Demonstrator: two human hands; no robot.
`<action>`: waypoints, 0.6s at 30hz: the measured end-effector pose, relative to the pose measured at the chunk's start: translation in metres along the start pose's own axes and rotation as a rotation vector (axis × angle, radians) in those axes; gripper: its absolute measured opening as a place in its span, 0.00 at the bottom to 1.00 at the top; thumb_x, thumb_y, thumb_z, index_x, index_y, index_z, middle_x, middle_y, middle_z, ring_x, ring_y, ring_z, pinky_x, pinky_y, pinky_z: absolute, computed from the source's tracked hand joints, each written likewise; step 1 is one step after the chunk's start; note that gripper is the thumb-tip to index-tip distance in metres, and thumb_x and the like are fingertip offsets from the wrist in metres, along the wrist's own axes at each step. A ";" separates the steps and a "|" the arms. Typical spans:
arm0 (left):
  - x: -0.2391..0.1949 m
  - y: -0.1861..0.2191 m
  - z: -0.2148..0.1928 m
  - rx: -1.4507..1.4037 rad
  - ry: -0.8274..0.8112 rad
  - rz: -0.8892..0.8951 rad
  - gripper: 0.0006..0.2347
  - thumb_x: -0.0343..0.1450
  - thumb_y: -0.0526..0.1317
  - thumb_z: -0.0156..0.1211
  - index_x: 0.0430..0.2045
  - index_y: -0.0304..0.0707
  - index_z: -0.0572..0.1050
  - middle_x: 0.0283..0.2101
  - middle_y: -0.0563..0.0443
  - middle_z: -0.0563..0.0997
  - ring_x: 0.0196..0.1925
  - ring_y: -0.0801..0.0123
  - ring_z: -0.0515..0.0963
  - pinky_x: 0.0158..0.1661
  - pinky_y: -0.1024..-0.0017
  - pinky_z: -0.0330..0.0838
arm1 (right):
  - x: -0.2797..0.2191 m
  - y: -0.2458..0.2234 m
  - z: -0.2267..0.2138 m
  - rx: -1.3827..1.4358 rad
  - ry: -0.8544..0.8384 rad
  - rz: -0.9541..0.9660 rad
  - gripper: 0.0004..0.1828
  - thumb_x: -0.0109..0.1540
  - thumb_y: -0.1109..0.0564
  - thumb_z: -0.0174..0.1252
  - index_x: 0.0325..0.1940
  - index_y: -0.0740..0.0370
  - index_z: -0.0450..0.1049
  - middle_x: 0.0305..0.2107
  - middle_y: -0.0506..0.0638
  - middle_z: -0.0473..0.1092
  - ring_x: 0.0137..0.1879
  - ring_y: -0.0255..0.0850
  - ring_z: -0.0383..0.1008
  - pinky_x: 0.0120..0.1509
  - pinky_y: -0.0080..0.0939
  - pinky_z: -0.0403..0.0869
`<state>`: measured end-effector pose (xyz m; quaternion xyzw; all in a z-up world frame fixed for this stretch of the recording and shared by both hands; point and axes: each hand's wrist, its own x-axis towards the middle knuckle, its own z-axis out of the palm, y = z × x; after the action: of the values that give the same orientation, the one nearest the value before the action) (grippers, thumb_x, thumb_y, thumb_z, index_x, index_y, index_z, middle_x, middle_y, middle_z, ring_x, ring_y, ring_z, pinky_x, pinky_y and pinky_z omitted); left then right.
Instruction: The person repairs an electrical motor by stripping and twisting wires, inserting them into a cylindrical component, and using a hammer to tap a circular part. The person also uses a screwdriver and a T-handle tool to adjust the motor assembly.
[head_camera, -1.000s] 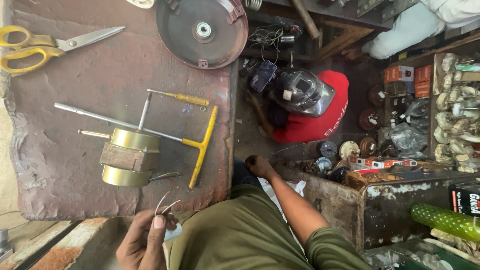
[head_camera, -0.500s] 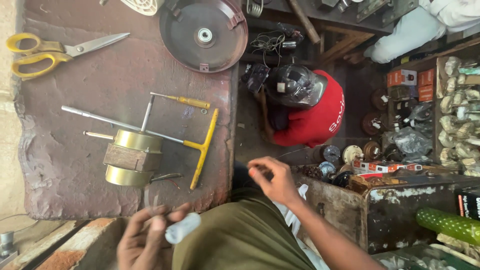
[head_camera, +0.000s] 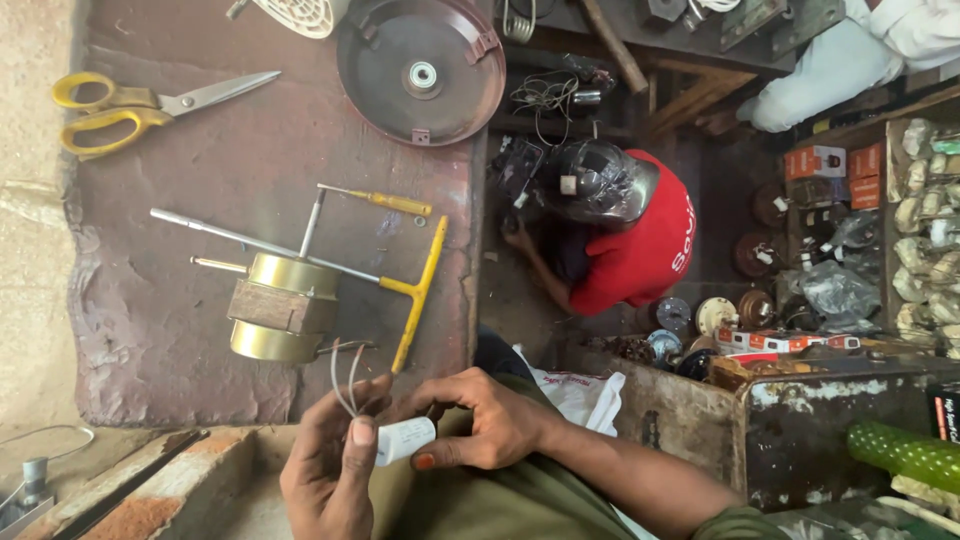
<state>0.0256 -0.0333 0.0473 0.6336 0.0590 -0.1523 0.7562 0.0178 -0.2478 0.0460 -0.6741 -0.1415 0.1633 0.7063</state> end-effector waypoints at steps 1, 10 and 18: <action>0.000 -0.003 -0.004 0.020 -0.030 -0.028 0.14 0.74 0.34 0.54 0.53 0.23 0.72 0.52 0.33 0.82 0.54 0.56 0.81 0.56 0.60 0.73 | -0.002 0.003 0.001 0.014 0.000 0.030 0.22 0.64 0.51 0.70 0.58 0.64 0.75 0.44 0.52 0.79 0.52 0.39 0.81 0.59 0.38 0.78; -0.006 -0.028 -0.010 -0.091 -0.109 0.103 0.08 0.73 0.29 0.60 0.44 0.21 0.76 0.48 0.37 0.80 0.58 0.56 0.80 0.60 0.60 0.73 | -0.007 0.014 0.005 0.098 0.012 0.123 0.23 0.63 0.54 0.70 0.58 0.65 0.74 0.43 0.52 0.78 0.49 0.37 0.80 0.53 0.36 0.80; -0.003 -0.007 0.005 0.263 0.022 0.214 0.10 0.70 0.29 0.64 0.43 0.25 0.79 0.47 0.41 0.83 0.53 0.65 0.82 0.55 0.72 0.73 | -0.002 0.002 0.012 -0.238 0.126 -0.013 0.24 0.60 0.57 0.71 0.58 0.65 0.76 0.45 0.57 0.78 0.50 0.47 0.82 0.53 0.41 0.79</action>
<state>0.0205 -0.0384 0.0425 0.7315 -0.0208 -0.0704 0.6779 0.0105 -0.2376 0.0443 -0.7610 -0.1198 0.0984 0.6300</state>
